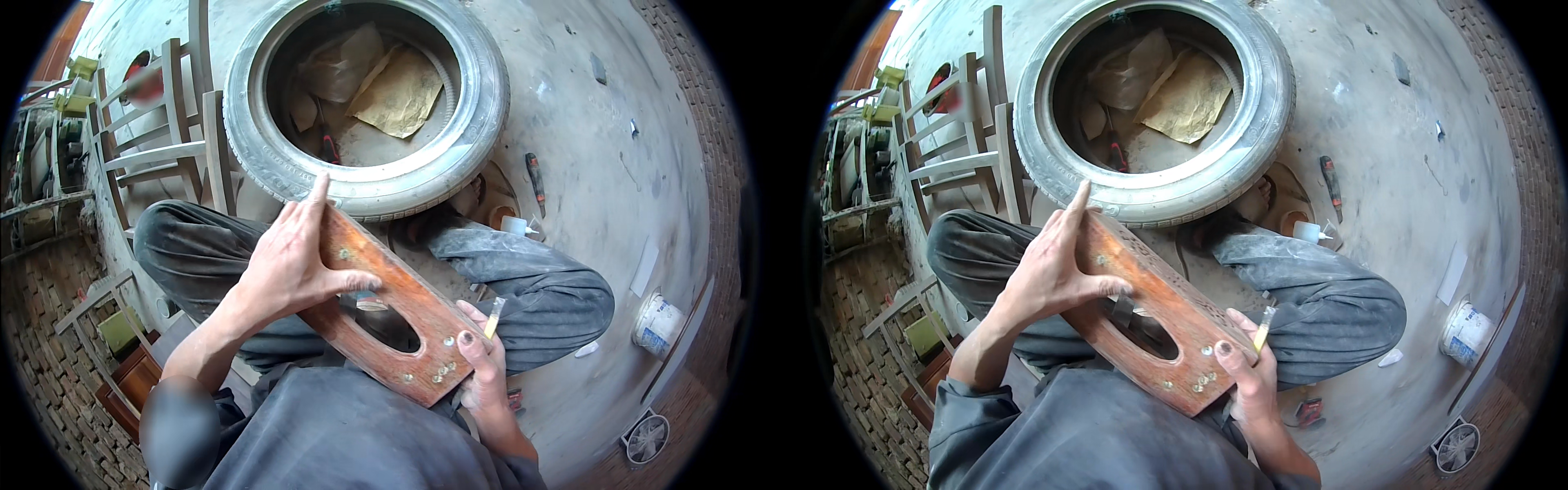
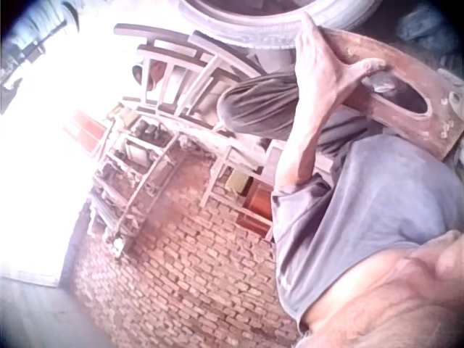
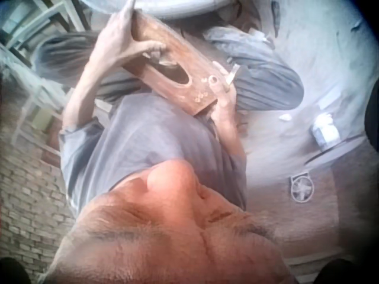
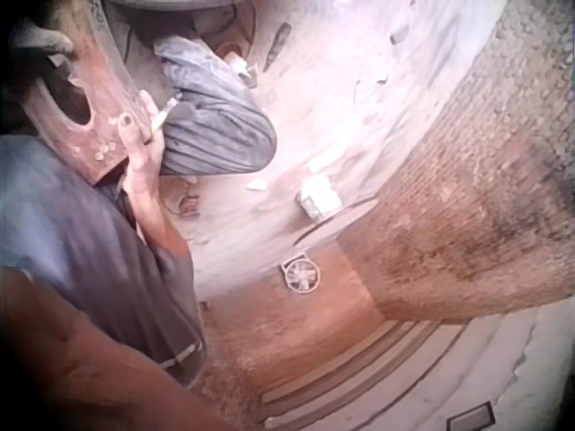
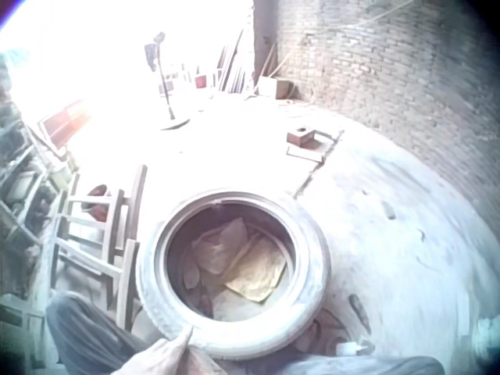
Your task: The person sits on the floor and applies a substance to a carved wooden piece using a small brush, then sands the surface with a sanding block. The person rotates the piece to treat different sides and finishes by placing it on the ground.
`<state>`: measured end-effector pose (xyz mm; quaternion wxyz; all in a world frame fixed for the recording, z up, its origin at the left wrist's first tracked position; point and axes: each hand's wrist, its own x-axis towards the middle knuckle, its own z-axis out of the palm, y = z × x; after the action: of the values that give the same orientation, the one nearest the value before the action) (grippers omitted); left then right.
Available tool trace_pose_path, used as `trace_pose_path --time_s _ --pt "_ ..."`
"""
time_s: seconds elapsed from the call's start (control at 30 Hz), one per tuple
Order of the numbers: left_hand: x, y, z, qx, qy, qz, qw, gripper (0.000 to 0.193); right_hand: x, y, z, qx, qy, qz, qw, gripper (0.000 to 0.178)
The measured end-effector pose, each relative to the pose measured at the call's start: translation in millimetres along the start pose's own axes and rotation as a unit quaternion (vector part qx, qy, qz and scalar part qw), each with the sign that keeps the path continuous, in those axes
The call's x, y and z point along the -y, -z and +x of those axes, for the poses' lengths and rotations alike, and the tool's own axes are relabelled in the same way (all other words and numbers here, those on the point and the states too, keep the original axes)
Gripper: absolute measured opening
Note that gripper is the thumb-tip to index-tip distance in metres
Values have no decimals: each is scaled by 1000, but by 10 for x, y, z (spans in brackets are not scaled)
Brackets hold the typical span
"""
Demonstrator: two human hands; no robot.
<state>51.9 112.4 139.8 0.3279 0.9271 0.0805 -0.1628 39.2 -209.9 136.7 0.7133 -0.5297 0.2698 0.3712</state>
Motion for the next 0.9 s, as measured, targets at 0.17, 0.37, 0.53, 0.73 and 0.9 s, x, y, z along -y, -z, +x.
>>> trace_pose_path --time_s 0.17,0.37,0.53,0.73,0.9 --pt "225 -63 135 6 -102 -10 995 140 -27 -100 -50 -29 32 -16 999 97" --pt "179 -220 368 -19 -94 -2 995 113 -35 -203 -43 -62 11 -20 998 97" --pt "541 -495 446 -2 -79 2 997 108 -145 -196 86 -31 10 -125 992 94" --pt "667 -466 669 -15 -90 8 996 109 -188 -172 269 61 75 -351 931 91" --pt "552 -491 702 1 -29 32 999 106 22 -203 246 108 33 -383 917 94"
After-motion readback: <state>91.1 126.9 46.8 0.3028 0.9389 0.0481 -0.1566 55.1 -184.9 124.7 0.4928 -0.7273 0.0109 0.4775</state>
